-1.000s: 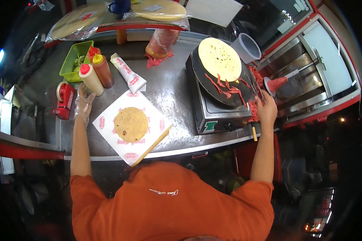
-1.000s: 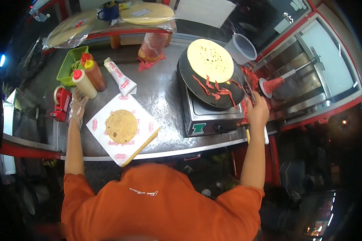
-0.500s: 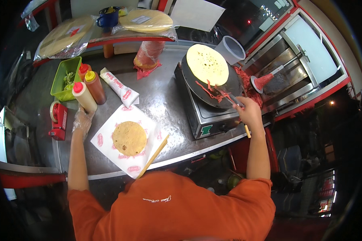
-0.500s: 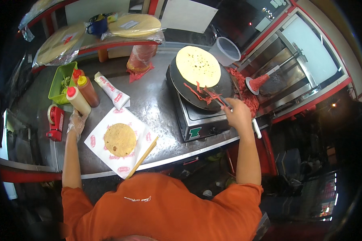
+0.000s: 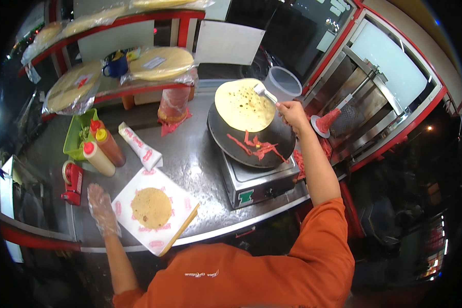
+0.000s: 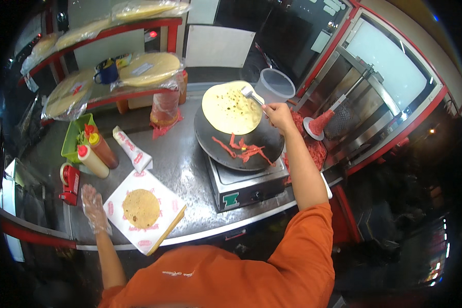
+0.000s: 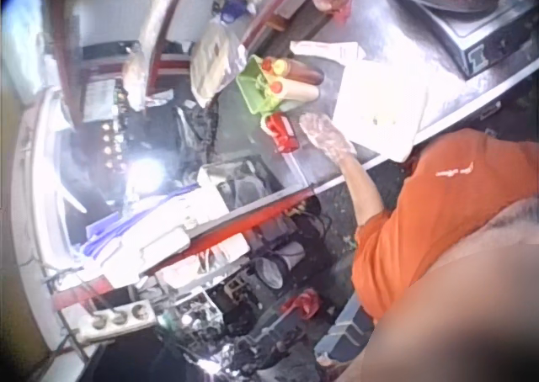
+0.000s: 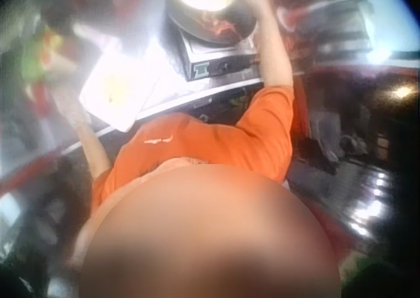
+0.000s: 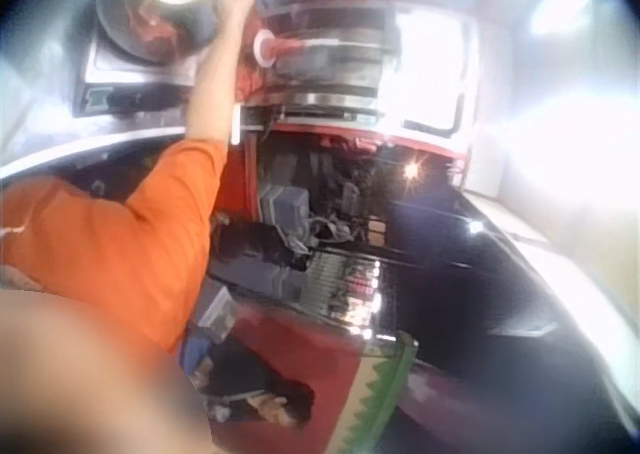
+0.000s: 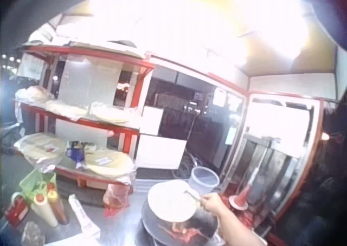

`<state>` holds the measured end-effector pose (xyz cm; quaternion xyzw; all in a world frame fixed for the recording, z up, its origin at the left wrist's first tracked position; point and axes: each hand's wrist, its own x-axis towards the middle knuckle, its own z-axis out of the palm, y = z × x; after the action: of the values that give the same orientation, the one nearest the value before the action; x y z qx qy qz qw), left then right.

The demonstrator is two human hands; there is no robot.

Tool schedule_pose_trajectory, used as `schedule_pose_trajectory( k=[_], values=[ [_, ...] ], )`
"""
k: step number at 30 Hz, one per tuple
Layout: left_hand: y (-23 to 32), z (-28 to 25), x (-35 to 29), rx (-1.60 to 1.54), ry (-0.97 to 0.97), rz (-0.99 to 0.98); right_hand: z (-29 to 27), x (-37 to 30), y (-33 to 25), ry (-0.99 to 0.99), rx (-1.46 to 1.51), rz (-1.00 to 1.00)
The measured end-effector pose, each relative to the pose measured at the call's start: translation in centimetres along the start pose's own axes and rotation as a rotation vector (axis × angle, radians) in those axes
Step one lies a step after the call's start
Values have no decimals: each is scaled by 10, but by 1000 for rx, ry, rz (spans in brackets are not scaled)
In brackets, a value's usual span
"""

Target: The person cooks shredded meat on a flat griddle and places it onto a tortilla with shredded cabbage. They add sauces from squeeze bottles, place a second tortilla on top, and wrap the assembled taco in paper.

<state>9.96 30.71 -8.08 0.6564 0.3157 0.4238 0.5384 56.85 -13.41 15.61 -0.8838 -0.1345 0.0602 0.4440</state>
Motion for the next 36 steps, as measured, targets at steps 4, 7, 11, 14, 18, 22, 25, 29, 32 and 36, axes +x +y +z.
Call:
schedule_pose_trajectory(
  k=[4,7,11,14,18,22,25,29,32,36],
  values=[
    [13,-12,-43,146,-49,90,-26,-11,-40,130,-175,-397],
    [24,-27,-80,631,-115,190,-38,-45,-44,-2,-99,-479],
    [42,-23,-115,228,-122,-42,-70,-75,-18,-4,44,-113],
    [59,-12,-120,311,-144,160,-86,-67,6,-71,-142,226],
    [82,9,-104,221,-203,130,-40,-35,23,-272,-18,250],
    [103,26,-94,361,-330,278,-22,-14,-9,-82,-74,-204],
    [110,34,-102,187,-353,220,-59,-12,-49,0,2,-393],
    [105,33,-114,123,-364,188,-107,2,-71,-102,192,-157],
    [98,25,-122,137,-374,201,-108,9,-35,-181,72,164],
    [93,21,-128,112,-352,187,-73,8,34,-190,55,368]
  ],
)
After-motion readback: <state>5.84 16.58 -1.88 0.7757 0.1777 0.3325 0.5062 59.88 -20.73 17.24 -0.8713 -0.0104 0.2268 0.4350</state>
